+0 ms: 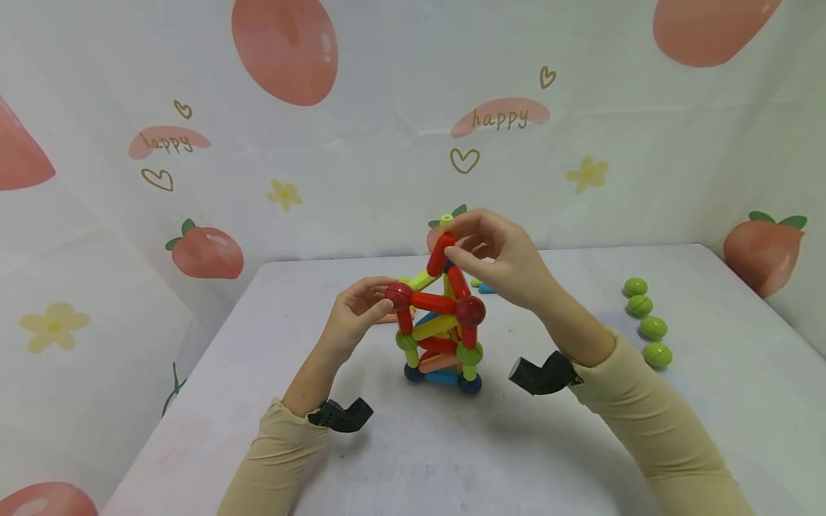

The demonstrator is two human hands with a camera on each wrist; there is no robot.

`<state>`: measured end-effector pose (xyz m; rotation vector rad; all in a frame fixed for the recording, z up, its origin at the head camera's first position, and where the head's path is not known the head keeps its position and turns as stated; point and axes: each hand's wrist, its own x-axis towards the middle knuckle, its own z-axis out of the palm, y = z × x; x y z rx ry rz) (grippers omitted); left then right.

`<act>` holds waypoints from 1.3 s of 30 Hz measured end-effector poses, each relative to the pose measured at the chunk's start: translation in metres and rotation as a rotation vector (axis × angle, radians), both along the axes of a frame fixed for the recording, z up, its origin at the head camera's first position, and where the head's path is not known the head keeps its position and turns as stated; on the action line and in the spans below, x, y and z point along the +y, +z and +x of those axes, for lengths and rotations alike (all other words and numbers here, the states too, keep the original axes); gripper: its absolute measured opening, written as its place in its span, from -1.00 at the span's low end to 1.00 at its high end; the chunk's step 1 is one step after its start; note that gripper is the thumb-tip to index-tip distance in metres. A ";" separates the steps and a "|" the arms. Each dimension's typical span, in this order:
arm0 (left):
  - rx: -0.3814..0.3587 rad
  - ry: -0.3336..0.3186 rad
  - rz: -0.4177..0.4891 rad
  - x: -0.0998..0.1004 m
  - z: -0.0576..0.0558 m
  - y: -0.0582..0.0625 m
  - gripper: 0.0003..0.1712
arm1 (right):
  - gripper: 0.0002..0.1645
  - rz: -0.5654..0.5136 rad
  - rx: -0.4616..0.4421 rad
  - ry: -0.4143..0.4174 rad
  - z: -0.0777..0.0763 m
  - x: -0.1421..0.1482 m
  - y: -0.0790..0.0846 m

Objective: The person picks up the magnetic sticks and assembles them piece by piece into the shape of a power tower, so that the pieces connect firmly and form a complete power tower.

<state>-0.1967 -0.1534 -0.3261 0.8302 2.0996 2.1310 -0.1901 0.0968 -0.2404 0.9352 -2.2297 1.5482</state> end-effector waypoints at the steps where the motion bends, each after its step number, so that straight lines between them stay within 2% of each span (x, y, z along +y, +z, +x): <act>1: 0.001 0.002 -0.003 0.000 0.000 0.000 -0.74 | -0.71 0.017 0.013 0.005 0.002 -0.004 0.000; 7: -0.005 0.005 -0.010 -0.001 0.000 -0.001 -0.74 | -0.71 0.083 0.050 0.033 0.006 -0.021 0.001; 15: 0.000 0.019 -0.026 -0.002 -0.001 -0.001 -0.74 | -0.74 0.094 0.089 0.066 0.004 -0.036 0.001; 26: 0.019 0.007 -0.019 -0.002 -0.001 -0.001 -0.75 | -0.73 0.140 0.102 0.025 0.002 -0.042 0.003; 32: 0.008 0.024 -0.030 -0.002 -0.001 -0.001 -0.75 | -0.70 0.153 0.064 0.036 0.002 -0.037 0.003; 39: -0.008 0.029 -0.023 -0.001 0.000 0.000 -0.75 | -0.76 0.057 0.021 -0.028 -0.005 -0.008 -0.001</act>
